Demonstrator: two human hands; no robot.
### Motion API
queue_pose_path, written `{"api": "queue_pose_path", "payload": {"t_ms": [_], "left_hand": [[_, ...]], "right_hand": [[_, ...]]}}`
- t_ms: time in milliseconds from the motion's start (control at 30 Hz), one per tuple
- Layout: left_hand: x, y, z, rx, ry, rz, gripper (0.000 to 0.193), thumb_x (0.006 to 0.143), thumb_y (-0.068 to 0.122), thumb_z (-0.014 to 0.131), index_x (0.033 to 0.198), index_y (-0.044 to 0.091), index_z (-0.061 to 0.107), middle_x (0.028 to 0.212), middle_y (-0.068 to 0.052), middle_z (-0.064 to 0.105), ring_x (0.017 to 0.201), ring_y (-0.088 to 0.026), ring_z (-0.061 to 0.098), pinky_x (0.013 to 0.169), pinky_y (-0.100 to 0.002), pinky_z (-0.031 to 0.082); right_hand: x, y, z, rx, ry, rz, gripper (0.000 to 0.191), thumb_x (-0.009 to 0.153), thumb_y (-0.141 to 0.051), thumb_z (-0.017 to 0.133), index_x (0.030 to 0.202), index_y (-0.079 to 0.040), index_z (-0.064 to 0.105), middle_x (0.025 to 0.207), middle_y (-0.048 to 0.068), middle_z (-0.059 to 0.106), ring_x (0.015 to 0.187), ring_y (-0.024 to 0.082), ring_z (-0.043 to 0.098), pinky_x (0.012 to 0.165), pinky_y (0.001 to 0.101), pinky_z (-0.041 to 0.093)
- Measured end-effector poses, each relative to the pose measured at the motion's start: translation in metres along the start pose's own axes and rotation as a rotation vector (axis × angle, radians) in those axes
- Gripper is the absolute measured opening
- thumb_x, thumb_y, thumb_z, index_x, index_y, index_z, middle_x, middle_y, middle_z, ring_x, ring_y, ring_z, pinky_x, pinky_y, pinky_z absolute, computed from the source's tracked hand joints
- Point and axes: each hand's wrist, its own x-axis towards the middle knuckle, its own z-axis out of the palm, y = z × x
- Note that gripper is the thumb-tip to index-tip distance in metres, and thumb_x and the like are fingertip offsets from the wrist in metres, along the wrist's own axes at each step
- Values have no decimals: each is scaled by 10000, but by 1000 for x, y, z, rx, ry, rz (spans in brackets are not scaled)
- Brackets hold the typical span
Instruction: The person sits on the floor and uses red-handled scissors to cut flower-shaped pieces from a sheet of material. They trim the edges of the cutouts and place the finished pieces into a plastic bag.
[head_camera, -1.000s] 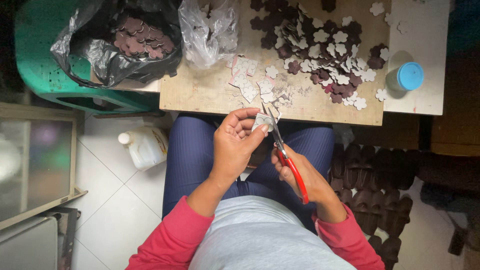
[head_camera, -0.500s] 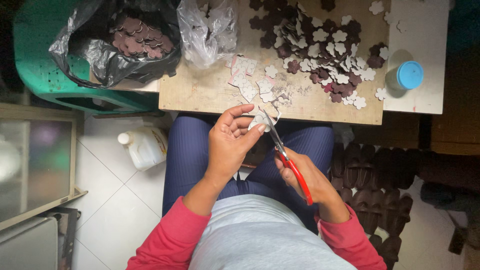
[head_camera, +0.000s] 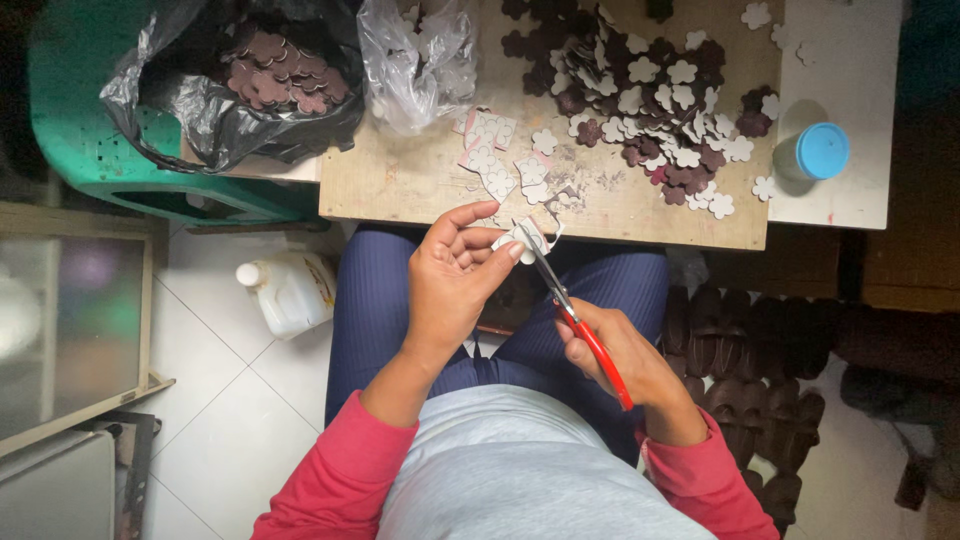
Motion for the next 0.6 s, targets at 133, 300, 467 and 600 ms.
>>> {"api": "queue_pose_path", "payload": {"t_ms": [133,300,467,600], "left_hand": [[1,1,-2,1,13,10,482,896,-32,767,1332,-41,563,1036,-118,736,909,-93,703,814,-212,573],[3,1,-3,21,42,16,481,889,-31,775,1328,-36,578,1030,-105,723,891,-81,686,807,-206,575],[4,-1,-3,26,42,30,469,895,-24,780,1322,-37,585,1035,-101,719,904,-82,682,814,-206,575],[3,-3,-2,35,42,25,439,903,-12,780,1303,-36,599,1040,-95,711,918,-85,687,821,-209,576]], "right_hand": [[1,2,-2,-33,-10,8,679,907,-751,499,838,-75,491,619,-26,415,549,83,405,475,283,364],[0,5,-2,-39,-12,25,683,899,-758,506,824,-80,496,614,-28,416,546,80,406,476,283,360],[-1,5,-2,-30,-13,57,696,881,-777,502,823,-83,497,621,-28,419,549,79,404,476,279,361],[0,5,-2,35,-46,19,696,906,-751,503,911,-56,527,652,-17,469,551,99,469,495,278,429]]}}
